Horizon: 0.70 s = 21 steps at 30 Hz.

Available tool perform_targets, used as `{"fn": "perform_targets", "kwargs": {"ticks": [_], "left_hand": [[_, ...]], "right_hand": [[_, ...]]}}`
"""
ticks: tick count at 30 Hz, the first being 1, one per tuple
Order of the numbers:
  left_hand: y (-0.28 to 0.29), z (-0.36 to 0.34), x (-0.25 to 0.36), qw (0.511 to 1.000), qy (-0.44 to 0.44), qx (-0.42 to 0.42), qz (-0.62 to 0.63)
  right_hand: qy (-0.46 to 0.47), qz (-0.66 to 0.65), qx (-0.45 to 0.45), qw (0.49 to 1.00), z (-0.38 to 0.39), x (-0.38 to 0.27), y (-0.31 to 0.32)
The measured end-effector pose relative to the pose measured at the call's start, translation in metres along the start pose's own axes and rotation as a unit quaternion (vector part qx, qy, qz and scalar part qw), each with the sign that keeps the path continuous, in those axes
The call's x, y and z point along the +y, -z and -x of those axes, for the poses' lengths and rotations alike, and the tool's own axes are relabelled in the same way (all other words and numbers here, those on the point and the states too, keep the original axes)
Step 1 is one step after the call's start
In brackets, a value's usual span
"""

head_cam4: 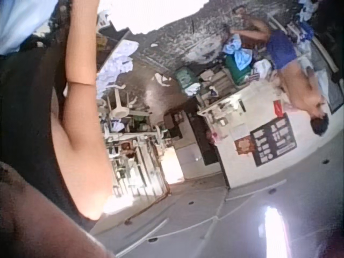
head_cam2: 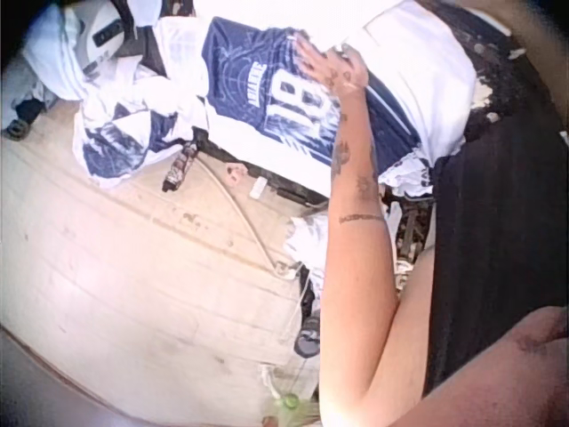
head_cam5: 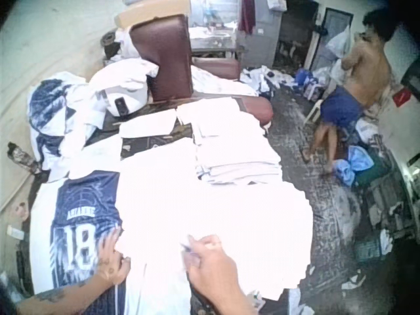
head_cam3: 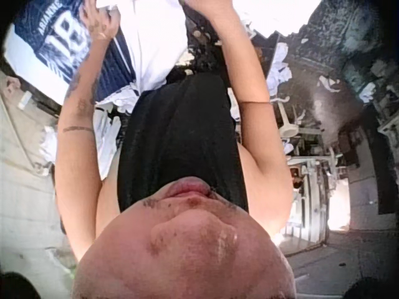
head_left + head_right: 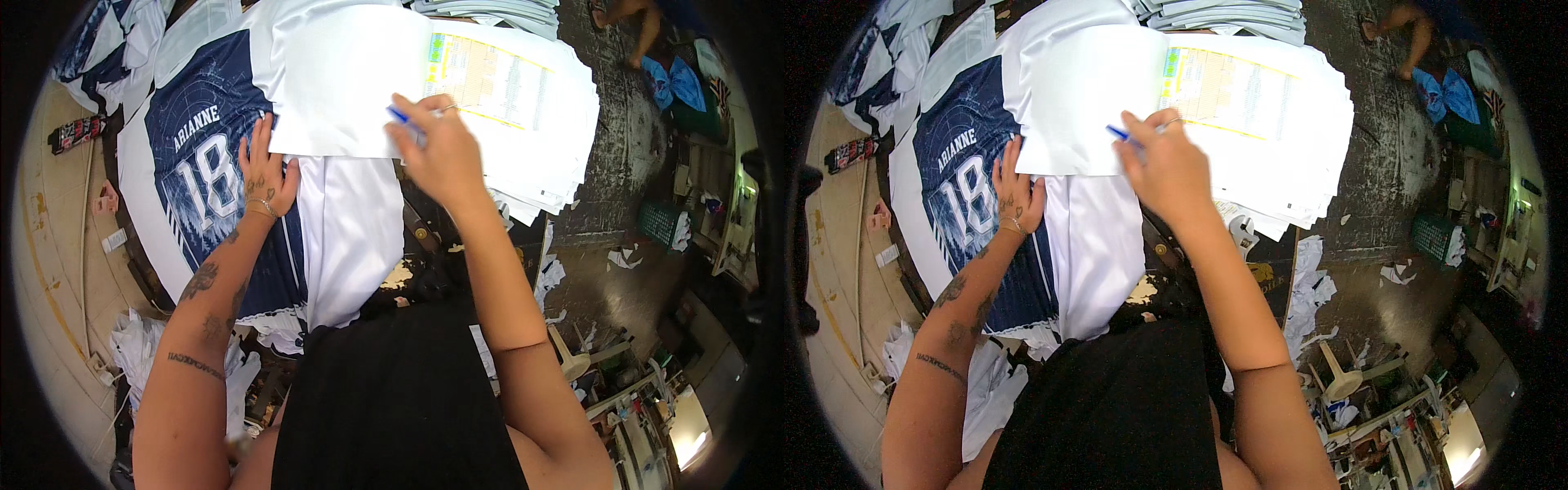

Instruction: The person repeatedly lays out printed T-shirts on a worktable, marks a checklist with a pen, and trims excess fabric from the shirt edges using shears. The person handles each shirt one at a time, flips it over, and sets it aside after cutting.

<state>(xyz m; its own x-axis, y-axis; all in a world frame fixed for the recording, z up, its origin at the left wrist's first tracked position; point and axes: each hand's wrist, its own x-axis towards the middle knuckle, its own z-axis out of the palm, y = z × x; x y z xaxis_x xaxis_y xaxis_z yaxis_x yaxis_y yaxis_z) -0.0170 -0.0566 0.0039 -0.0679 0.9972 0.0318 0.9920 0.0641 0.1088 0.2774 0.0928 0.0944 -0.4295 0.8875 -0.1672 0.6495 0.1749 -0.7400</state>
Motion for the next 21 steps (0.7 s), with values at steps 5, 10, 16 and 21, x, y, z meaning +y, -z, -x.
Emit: {"fn": "perform_targets", "kwargs": {"ticks": [5,10,16,21], "left_hand": [[-0.001,0.003,-0.002,0.996,0.006,0.030,0.084],[-0.003,0.004,-0.002,0.992,0.012,0.070,0.101],[-0.011,0.005,0.002,0.958,0.059,0.131,0.246],[-0.008,0.005,0.000,0.979,-0.012,0.162,0.119]], "right_hand": [[0.019,-0.054,-0.042,0.998,-0.003,0.010,-0.022],[-0.081,-0.474,0.097,0.872,-0.029,0.036,0.025],[0.009,-0.316,0.209,0.926,-0.060,0.057,0.013],[0.085,-0.201,0.308,0.926,-0.062,0.081,-0.030]]}}
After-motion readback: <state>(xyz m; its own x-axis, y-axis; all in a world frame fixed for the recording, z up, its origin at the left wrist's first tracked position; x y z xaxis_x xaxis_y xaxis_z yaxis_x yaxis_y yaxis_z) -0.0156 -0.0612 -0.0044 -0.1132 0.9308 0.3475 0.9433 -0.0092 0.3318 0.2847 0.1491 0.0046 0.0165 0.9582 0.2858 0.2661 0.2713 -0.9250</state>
